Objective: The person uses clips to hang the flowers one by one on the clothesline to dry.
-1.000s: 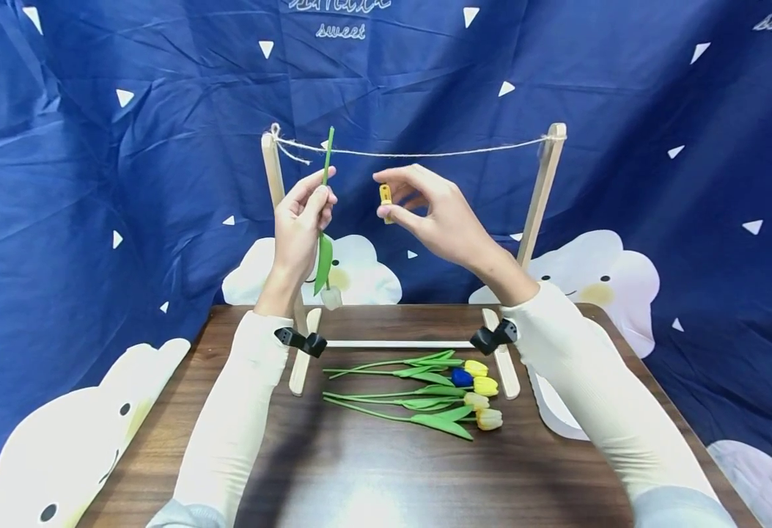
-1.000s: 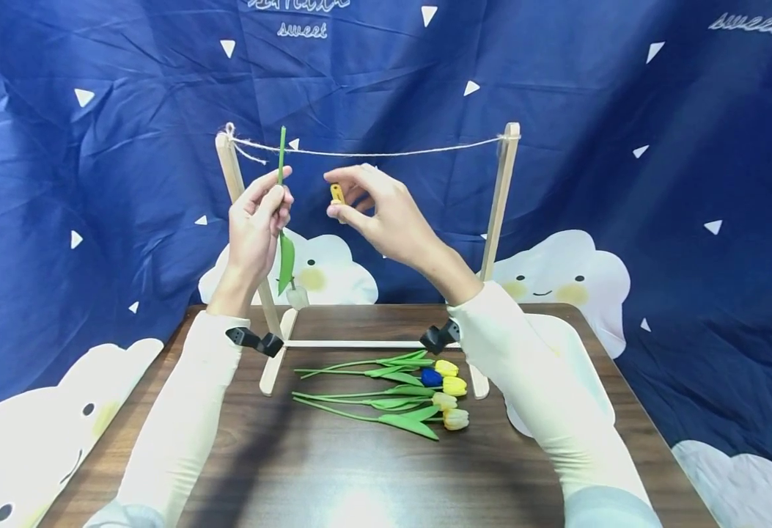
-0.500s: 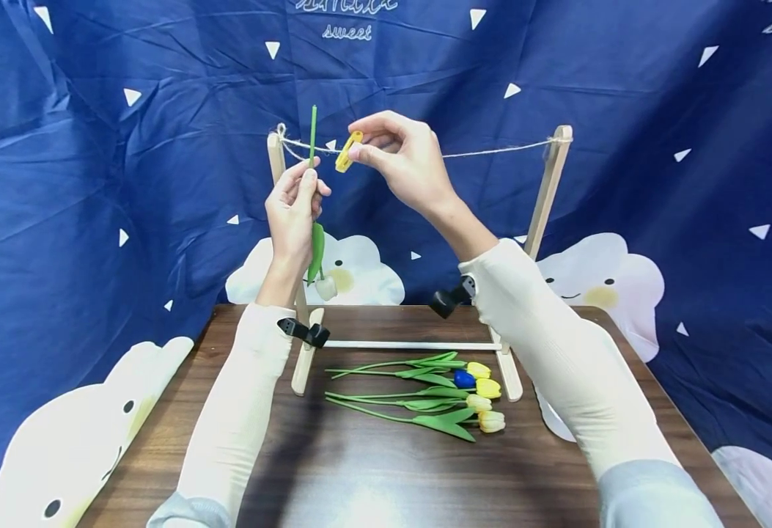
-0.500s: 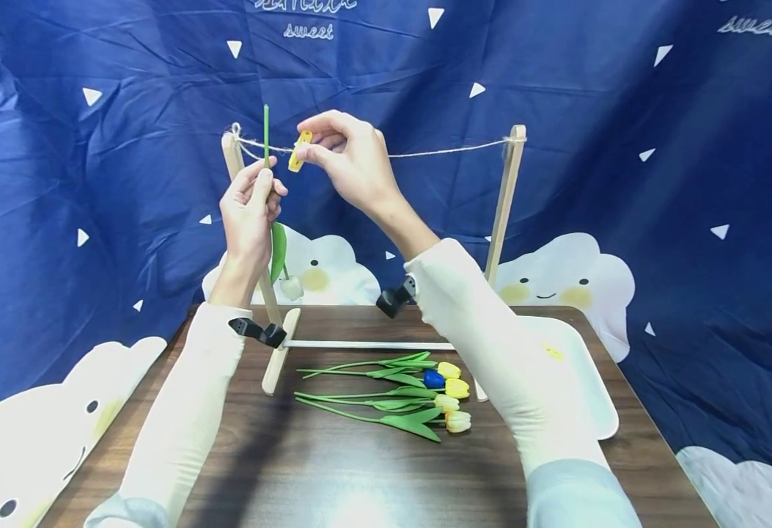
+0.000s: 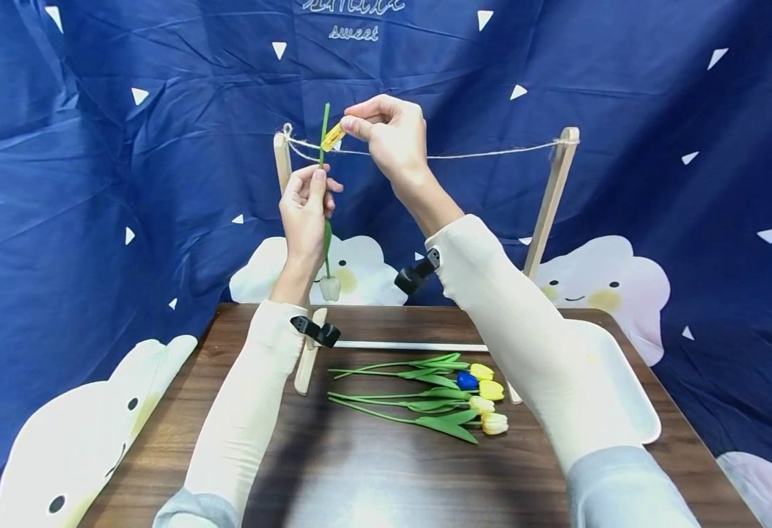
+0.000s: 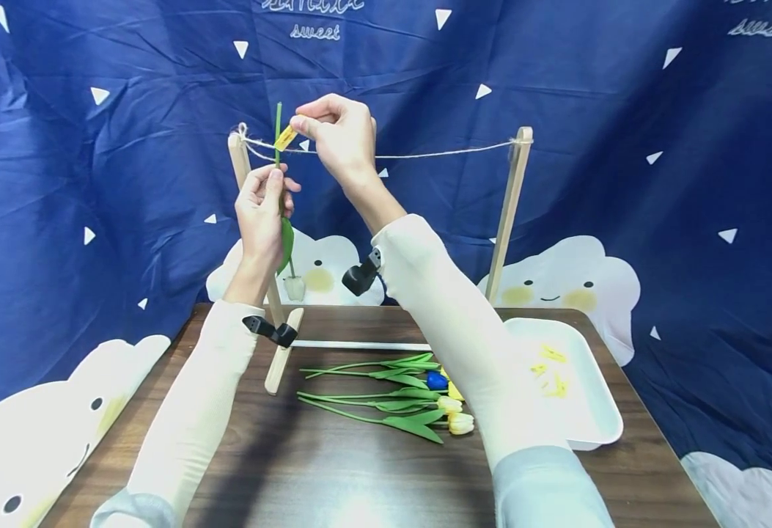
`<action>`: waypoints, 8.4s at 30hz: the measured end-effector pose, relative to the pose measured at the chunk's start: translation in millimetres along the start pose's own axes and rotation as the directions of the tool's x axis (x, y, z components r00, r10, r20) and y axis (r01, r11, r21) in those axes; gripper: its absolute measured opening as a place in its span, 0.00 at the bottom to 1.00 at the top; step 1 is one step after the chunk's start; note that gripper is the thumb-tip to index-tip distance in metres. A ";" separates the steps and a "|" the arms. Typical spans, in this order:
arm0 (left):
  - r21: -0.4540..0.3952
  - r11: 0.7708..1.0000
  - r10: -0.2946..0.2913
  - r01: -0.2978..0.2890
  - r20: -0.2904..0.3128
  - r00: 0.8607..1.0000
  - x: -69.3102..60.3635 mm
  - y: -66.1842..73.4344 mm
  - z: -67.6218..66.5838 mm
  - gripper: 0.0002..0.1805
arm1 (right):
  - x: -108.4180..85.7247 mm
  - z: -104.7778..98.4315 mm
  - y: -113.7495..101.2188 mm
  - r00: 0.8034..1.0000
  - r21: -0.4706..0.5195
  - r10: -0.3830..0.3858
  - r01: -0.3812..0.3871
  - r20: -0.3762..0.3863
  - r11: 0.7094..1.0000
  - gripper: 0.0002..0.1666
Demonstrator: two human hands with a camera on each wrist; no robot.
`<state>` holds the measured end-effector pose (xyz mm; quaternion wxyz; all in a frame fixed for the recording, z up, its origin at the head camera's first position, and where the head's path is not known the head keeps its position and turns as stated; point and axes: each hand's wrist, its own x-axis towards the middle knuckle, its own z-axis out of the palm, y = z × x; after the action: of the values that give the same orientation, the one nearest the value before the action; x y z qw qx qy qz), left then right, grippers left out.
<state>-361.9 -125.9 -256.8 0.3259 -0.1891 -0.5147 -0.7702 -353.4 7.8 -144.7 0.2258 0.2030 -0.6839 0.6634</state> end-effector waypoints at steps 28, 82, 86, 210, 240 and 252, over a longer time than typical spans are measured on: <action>-0.050 0.991 -0.128 0.123 -0.096 0.987 0.4 -2.5 3.3 0.06 | -4.5 1.4 11.8 0.981 0.031 0.091 -0.098 0.170 0.995 0.17; 0.628 0.666 -0.201 -0.403 0.672 0.713 -104.6 -38.5 -95.4 0.10 | -107.5 -272.7 85.3 0.935 -0.736 0.228 0.049 0.272 0.675 0.14; 0.662 0.653 -0.285 -0.369 0.666 0.689 -113.1 -50.8 -105.4 0.10 | -116.2 -296.8 102.8 0.907 -0.752 0.293 0.037 0.301 0.658 0.13; 0.293 0.956 -0.128 -0.026 0.491 0.862 -79.4 -25.7 20.3 0.10 | -125.7 -257.1 80.6 0.868 -0.763 0.318 0.102 0.382 0.638 0.20; 0.251 0.967 -0.014 -0.042 0.215 0.976 -15.5 -1.1 27.4 0.14 | -47.2 -97.2 -1.9 0.975 -0.320 -0.168 0.206 0.145 0.925 0.11; 0.132 0.990 -0.064 0.048 0.124 0.990 -13.4 -4.5 31.4 0.15 | -15.1 -56.7 4.2 0.998 0.054 -0.057 0.059 -0.026 0.997 0.06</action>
<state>-356.9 -91.8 -255.6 0.2820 -0.2021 -0.5882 -0.7305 -341.3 64.3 -155.8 0.2478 0.2206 -0.6565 0.6775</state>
